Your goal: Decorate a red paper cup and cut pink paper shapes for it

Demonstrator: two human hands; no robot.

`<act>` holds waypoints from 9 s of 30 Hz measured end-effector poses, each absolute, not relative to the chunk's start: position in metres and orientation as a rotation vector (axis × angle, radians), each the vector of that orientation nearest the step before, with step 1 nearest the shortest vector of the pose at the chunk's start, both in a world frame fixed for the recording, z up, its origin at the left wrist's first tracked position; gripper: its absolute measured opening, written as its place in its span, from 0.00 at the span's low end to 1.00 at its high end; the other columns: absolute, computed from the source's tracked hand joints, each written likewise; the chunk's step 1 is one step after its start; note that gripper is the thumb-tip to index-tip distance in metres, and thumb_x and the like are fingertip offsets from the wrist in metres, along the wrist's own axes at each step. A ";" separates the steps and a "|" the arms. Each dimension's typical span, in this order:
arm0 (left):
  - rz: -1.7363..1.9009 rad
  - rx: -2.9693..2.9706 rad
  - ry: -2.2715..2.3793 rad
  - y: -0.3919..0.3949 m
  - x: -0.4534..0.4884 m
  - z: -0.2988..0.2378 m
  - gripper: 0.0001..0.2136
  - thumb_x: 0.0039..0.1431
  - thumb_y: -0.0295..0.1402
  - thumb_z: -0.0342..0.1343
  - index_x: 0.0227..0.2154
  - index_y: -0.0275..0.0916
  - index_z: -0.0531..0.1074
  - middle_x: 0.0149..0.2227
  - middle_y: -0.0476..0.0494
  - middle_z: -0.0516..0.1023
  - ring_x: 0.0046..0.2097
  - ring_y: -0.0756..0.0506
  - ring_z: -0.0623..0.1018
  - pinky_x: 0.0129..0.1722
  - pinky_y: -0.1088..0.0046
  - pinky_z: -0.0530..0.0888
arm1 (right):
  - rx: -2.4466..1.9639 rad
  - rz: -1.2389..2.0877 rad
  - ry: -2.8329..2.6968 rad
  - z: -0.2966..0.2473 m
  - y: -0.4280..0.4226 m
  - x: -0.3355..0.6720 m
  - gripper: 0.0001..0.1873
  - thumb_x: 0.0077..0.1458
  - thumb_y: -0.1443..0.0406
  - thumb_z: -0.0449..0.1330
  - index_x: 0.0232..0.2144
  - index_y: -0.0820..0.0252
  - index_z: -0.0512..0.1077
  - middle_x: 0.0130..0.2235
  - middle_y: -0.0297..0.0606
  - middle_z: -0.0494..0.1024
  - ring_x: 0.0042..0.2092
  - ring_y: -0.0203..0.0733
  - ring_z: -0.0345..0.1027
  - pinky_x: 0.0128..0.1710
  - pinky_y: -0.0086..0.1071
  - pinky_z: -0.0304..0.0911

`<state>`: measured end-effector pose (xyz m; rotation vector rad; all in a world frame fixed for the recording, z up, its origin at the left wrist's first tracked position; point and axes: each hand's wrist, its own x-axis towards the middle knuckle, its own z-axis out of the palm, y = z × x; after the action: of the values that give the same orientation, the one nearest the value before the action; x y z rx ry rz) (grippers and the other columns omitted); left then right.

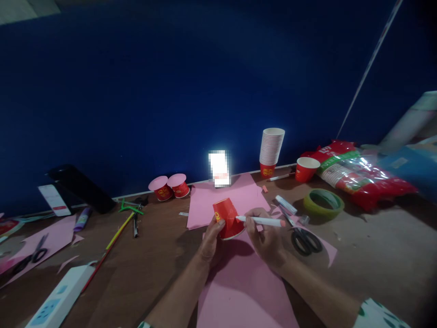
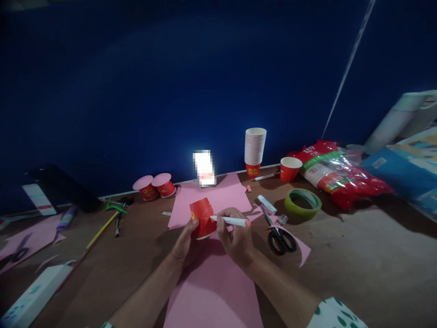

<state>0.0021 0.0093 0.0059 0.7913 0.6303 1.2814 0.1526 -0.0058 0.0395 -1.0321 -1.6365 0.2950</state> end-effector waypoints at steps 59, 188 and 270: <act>1.248 0.709 0.606 -0.001 0.011 0.024 0.18 0.50 0.36 0.59 0.45 0.40 0.69 0.43 0.41 0.76 0.48 0.39 0.73 0.49 0.60 0.68 | -0.946 0.317 -1.638 0.042 -0.010 0.151 0.04 0.55 0.69 0.53 0.32 0.59 0.68 0.30 0.38 0.72 0.32 0.41 0.69 0.32 0.35 0.66; 1.247 0.814 0.698 0.002 0.014 0.011 0.25 0.42 0.34 0.65 0.46 0.40 0.66 0.40 0.42 0.76 0.44 0.40 0.75 0.49 0.60 0.66 | -0.974 0.351 -1.556 0.039 -0.006 0.153 0.05 0.56 0.68 0.52 0.33 0.59 0.67 0.32 0.40 0.72 0.34 0.42 0.69 0.33 0.36 0.68; 1.221 0.671 0.616 0.005 0.011 0.013 0.20 0.47 0.32 0.61 0.45 0.38 0.69 0.40 0.40 0.77 0.47 0.38 0.74 0.48 0.59 0.69 | -1.012 0.438 -1.506 0.033 -0.004 0.149 0.04 0.56 0.65 0.54 0.34 0.58 0.67 0.32 0.38 0.72 0.33 0.41 0.68 0.32 0.34 0.66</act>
<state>0.0112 0.0052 0.0131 0.6713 0.6157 1.2211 0.1487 -0.0041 0.0335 -1.0120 -1.5058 0.4384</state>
